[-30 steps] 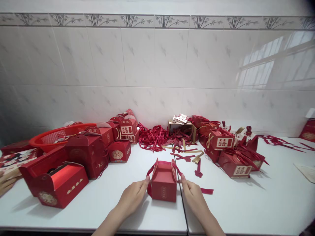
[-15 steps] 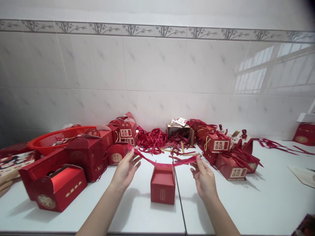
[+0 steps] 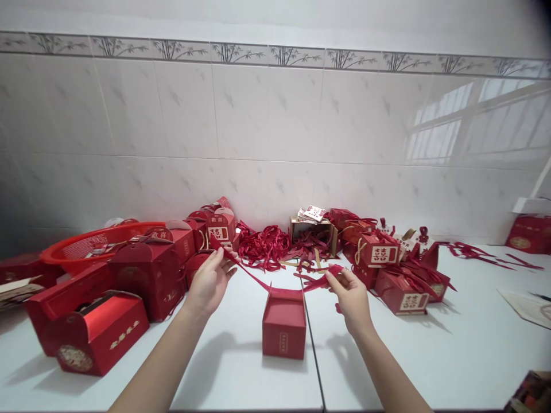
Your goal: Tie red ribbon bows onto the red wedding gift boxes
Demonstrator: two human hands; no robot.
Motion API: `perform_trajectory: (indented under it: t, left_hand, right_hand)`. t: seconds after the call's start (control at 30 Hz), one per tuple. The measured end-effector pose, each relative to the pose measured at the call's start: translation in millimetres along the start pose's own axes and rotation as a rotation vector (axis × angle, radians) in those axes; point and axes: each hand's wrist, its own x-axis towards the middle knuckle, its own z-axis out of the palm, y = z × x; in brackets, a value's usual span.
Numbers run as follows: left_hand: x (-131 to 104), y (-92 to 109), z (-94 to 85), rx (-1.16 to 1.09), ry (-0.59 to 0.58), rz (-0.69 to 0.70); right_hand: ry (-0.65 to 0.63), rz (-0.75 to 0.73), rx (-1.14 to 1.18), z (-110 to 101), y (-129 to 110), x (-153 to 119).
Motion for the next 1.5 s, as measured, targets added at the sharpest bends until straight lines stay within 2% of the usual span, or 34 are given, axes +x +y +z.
perform_trajectory:
  t: [0.13,0.27,0.37,0.47,0.57,0.7,0.77,0.9,1.0,1.17,1.23,1.3,1.4,1.5]
  left_hand:
    - [0,3,5.6,-0.037,-0.073,0.006]
    - [0,6,21.8,-0.019,-0.169,0.017]
    - [1,9,35.3,0.026,-0.229,0.022]
    - [2,9,46.9,0.088,-0.343,0.034]
    - [4,7,55.6,0.117,-0.431,0.026]
    - [5,6,63.6,0.116,-0.480,-0.013]
    - [5,5,66.8,0.116,-0.494,-0.021]
    - [1,3,72.8,0.246,-0.522,0.030]
    - [-3,-2,77.0,0.393,-0.537,0.066]
    - [-12,-8,83.6,0.623,-0.533,0.135]
    - [-15,-8,83.6,0.720,-0.514,0.155]
    - [-16,-8,79.9,0.786,-0.528,0.131]
    - [-16,-7,68.6,0.798,-0.619,0.020]
    - [-13,-8,56.4,0.629,-0.689,-0.120]
  right_hand:
    - [0.066,-0.088,0.046,0,-6,4]
    - [0.144,-0.181,0.090,0,-20,16]
    - [0.143,-0.199,0.122,3,-34,27]
    - [0.093,-0.217,0.201,9,-51,35]
    - [-0.010,-0.165,0.283,17,-69,39]
    - [-0.165,-0.049,0.343,32,-88,39]
    - [-0.229,-0.001,0.286,39,-93,37]
    - [-0.313,-0.024,0.035,51,-93,28]
    - [-0.354,-0.017,-0.059,56,-92,18]
    - [-0.525,-0.017,0.027,59,-90,2]
    - [-0.542,-0.005,0.069,61,-85,-1]
    - [-0.533,0.034,0.131,62,-78,-2]
    - [-0.547,0.100,0.241,61,-66,-2]
    - [-0.636,0.006,0.176,55,-59,-1]
